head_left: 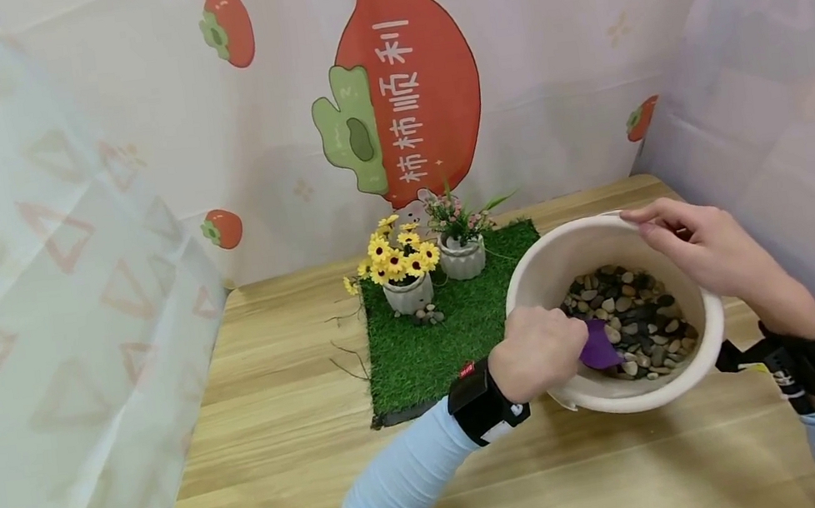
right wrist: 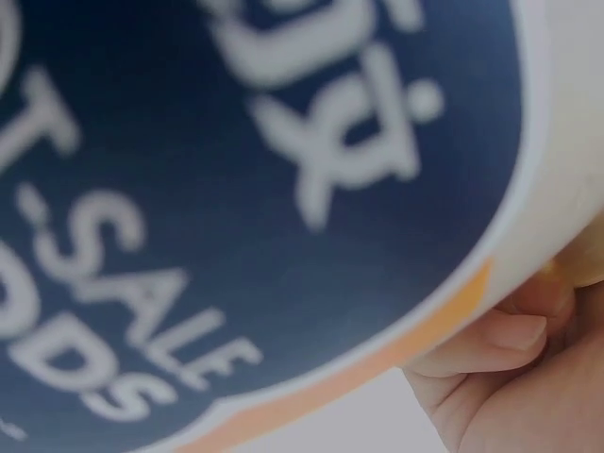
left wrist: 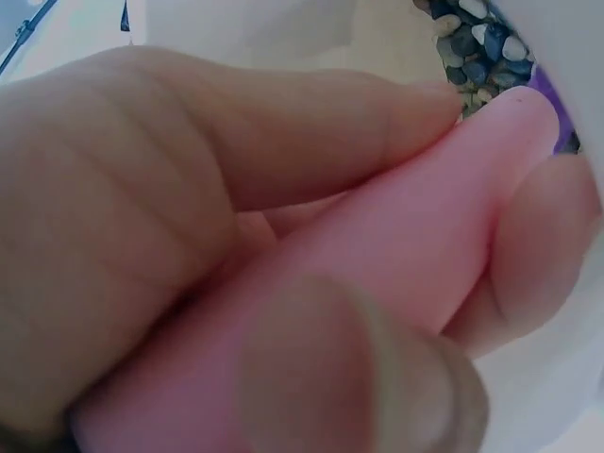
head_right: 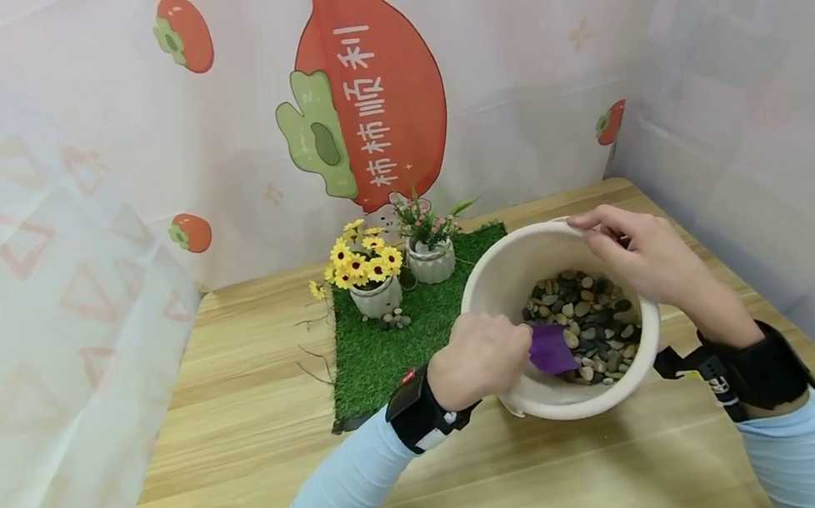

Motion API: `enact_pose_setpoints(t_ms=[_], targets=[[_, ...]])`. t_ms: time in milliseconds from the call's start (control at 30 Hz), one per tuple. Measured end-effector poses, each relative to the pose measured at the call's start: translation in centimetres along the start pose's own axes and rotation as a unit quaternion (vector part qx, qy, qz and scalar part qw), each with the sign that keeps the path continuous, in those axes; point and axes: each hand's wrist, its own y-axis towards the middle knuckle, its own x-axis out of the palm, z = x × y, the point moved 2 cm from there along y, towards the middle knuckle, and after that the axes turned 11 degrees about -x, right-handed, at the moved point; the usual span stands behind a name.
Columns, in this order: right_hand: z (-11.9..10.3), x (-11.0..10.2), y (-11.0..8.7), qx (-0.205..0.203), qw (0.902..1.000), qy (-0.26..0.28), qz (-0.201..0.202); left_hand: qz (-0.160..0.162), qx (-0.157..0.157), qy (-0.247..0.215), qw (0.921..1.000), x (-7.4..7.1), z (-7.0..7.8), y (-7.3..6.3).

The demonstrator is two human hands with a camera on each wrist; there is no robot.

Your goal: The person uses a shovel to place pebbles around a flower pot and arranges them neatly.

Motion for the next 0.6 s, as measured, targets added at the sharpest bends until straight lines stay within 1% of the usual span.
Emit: enact_pose_setpoints(t_ms=[133,167,233,300,367,433,533,600], targets=[[0.0,0.2,0.0,-0.004,1.0000,0.006,0.003,0.057,-0.003,0.006,0.9983,0.1,-0.1,-0.3],[0.0,0.2,0.0,-0.005,1.0000,0.006,0.003,0.052,-0.005,0.005,0.9986,0.2,-0.1,-0.2],[0.1,0.3,0.0,-0.003,1.0000,0.005,0.004,0.029,-0.006,0.002,0.9996,0.5,-0.2,0.2],[0.3,0.3,0.0,-0.006,1.0000,0.006,0.002,-0.010,-0.007,-0.005,0.9999,0.9,-0.1,0.6],[0.4,0.2,0.0,-0.001,1.0000,0.005,0.004,-0.064,-0.007,-0.017,0.9978,1.4,0.0,1.2],[0.6,0.1,0.0,0.003,1.0000,0.005,0.007,-0.091,-0.008,-0.023,0.9955,1.8,0.2,1.5],[0.7,0.0,-0.1,0.012,0.9998,0.007,0.011,-0.120,-0.012,-0.029,0.9923,2.1,0.6,1.9],[0.8,0.0,-0.1,0.011,0.9998,0.009,0.011,-0.125,-0.014,-0.029,0.9916,2.2,0.7,1.9]])
